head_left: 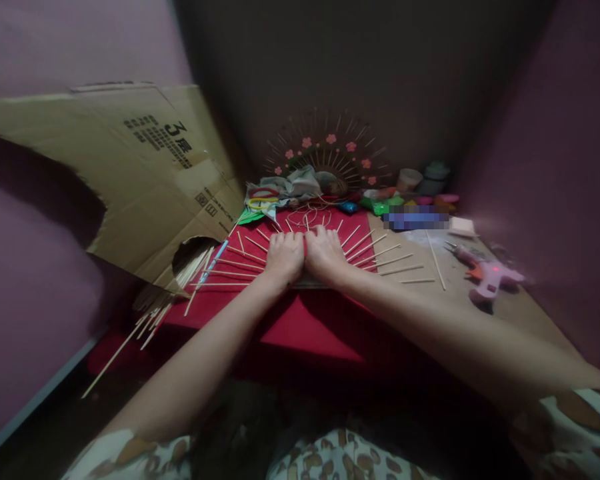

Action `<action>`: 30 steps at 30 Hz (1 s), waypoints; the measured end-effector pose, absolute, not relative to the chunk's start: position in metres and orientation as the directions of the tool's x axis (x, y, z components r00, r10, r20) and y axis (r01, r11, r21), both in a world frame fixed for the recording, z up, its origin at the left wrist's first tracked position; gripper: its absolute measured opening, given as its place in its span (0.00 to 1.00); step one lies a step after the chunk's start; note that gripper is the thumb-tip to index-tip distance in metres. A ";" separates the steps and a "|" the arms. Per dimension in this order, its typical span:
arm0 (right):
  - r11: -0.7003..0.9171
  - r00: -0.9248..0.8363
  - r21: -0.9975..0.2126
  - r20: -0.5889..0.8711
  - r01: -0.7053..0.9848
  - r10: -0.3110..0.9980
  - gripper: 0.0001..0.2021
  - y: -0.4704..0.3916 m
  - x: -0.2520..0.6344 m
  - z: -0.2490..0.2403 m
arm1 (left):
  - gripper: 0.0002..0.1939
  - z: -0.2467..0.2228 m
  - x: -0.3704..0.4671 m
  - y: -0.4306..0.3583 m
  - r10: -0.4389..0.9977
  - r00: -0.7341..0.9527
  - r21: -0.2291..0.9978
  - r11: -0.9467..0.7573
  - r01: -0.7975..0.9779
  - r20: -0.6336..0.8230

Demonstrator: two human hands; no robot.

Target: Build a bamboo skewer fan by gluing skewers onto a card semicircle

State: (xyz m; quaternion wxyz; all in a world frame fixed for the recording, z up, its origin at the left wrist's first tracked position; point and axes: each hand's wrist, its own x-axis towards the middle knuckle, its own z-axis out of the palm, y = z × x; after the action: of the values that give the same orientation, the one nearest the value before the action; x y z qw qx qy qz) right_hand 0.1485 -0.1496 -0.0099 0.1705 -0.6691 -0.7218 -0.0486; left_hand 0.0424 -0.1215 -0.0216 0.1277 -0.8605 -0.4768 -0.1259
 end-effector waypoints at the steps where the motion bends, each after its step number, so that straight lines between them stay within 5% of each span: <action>1: 0.113 -0.060 -0.155 0.308 0.981 0.950 0.17 -0.150 0.146 -0.012 | 0.11 -0.023 0.042 -0.121 0.792 0.512 -0.099 -0.511 0.854 0.331; 22: 0.229 -0.167 -0.269 0.235 0.936 0.958 0.16 -0.140 0.146 -0.033 | 0.11 -0.049 0.037 -0.106 0.778 0.522 0.026 -0.565 0.825 0.348; 30: 0.081 0.019 -0.400 0.239 0.913 0.971 0.21 -0.135 0.158 -0.022 | 0.19 -0.036 0.028 -0.112 0.788 0.336 0.185 -0.485 0.854 0.516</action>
State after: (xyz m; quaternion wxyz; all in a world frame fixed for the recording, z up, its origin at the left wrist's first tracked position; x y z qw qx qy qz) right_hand 0.1579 -0.1349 -0.0216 0.2318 -0.6751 -0.6976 0.0625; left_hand 0.0284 -0.1116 -0.0364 0.0595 -0.8151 -0.5037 -0.2800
